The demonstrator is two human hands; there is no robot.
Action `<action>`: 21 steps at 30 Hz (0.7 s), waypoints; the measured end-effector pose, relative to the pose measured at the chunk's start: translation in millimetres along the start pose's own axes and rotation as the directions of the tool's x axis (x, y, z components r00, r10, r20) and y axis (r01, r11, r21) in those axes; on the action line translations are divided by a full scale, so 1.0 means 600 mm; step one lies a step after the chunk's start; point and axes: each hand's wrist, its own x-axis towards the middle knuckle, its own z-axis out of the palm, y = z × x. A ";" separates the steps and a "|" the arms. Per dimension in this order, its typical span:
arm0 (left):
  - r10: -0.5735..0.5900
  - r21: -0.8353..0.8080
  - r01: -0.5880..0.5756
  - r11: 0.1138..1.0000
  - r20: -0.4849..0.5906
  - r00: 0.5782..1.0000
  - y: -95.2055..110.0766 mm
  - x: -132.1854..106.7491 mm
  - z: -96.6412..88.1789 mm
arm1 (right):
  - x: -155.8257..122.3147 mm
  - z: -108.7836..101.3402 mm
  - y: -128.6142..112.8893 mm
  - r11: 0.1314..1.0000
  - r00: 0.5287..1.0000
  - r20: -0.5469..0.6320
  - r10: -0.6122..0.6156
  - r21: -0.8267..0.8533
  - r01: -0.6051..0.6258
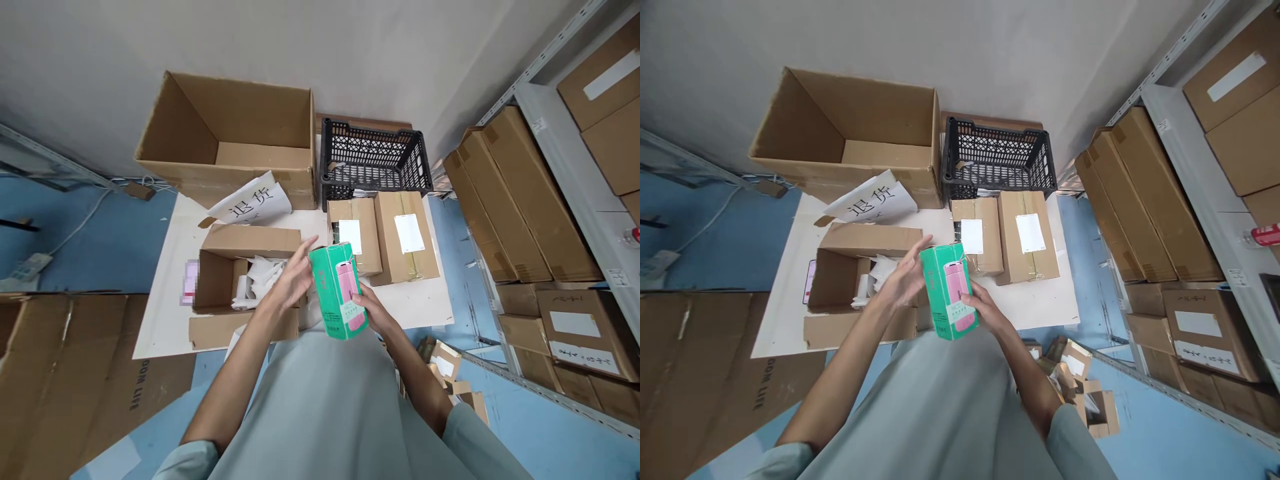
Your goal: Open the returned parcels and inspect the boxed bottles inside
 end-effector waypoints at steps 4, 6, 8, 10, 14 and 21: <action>-0.139 -0.029 0.138 0.990 -0.041 0.990 -0.020 0.012 0.006 | 0.026 0.000 -0.001 0.992 0.997 -0.021 0.077 0.101 -0.075; -0.130 -0.022 0.129 0.991 -0.121 0.984 -0.012 0.031 0.006 | 0.041 -0.009 -0.014 0.998 0.998 -0.048 0.029 0.057 -0.026; -0.101 0.002 0.103 0.995 -0.196 0.975 0.004 0.059 0.005 | 0.056 -0.025 -0.035 0.997 0.995 -0.096 -0.040 -0.065 0.034; -0.077 0.041 0.089 0.995 -0.233 0.969 0.024 0.095 0.006 | 0.073 -0.042 -0.062 0.978 0.989 -0.124 -0.083 -0.201 0.057; -0.016 0.154 0.055 0.987 -0.239 0.971 0.067 0.186 0.017 | 0.132 -0.067 -0.130 0.954 0.989 -0.091 -0.115 -0.287 0.084; 0.310 0.308 -0.267 0.913 -0.098 0.946 0.124 0.409 0.032 | 0.393 -0.137 -0.247 0.936 0.938 -0.115 -0.327 -0.179 0.304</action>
